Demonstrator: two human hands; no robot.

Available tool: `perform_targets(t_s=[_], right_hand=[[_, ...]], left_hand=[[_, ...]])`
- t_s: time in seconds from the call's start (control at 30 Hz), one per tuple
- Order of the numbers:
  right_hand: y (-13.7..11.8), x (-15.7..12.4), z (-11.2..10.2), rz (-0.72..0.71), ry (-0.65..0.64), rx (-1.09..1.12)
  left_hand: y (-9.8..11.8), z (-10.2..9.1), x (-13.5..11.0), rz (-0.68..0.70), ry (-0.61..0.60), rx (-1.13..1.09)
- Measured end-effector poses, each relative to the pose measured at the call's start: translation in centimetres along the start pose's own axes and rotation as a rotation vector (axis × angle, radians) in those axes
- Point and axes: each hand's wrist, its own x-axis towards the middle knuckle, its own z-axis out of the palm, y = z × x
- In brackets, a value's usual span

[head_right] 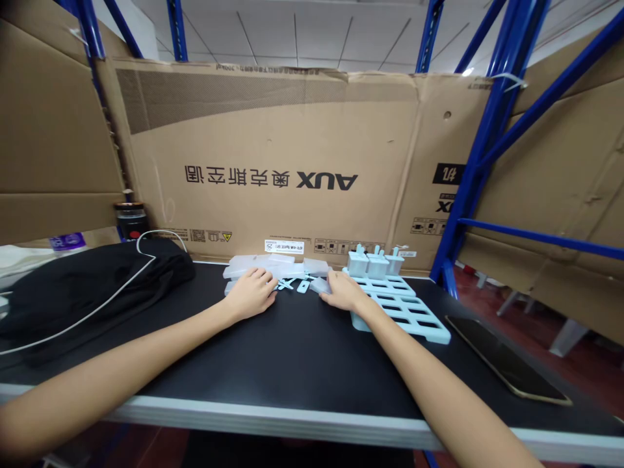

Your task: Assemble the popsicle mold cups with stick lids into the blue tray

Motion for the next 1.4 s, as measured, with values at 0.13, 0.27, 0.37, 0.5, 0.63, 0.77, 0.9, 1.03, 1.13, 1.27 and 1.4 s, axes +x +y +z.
perform_targets(t_s=[0.13,0.27,0.37,0.5,0.63,0.77,0.9,1.03,1.13,1.27,1.4], right_hand=[[0.0,0.1,-0.7,0.000,0.035,0.131],[0.3,-0.3,-2.0,-0.116,0.130,0.253],[0.3,-0.9,-3.3,-0.227,0.157,0.307],[0.1,-1.6,-4.2,-0.331,0.199,0.318],[0.1,-1.6,-3.9,-0.417,0.195,0.260],[0.2,-1.6,-4.0,-0.394,0.253,0.183],[0.1,-1.7,-4.5,-0.379,0.302,0.166],[0.0,-1.7,-5.0,-0.323,0.285,0.220],[-0.5,-1.8,-5.0,-0.262,0.249,0.272],[-1.8,-1.8,-4.2,-0.249,0.269,0.388],[-3.4,-1.6,-3.1,-0.327,0.187,0.505]], left_hand=[[0.0,0.4,0.1,0.049,-0.041,-0.046],[0.0,0.3,0.0,0.025,-0.056,-0.213],[0.2,0.1,-0.1,0.007,-0.050,-0.381],[0.5,0.0,-0.3,-0.020,-0.033,-0.543],[0.7,-0.1,-0.4,0.021,-0.037,-0.681],[0.9,-0.4,-0.4,0.046,-0.109,-0.777],[1.1,-0.4,-0.3,0.115,-0.127,-0.778],[1.2,-0.2,-0.2,0.108,-0.134,-0.967],[1.2,-0.5,-0.3,0.168,-0.149,-1.136],[1.4,-1.0,-0.5,0.050,-0.133,-1.006],[1.6,-0.9,-0.5,-0.037,-0.190,-0.895]])
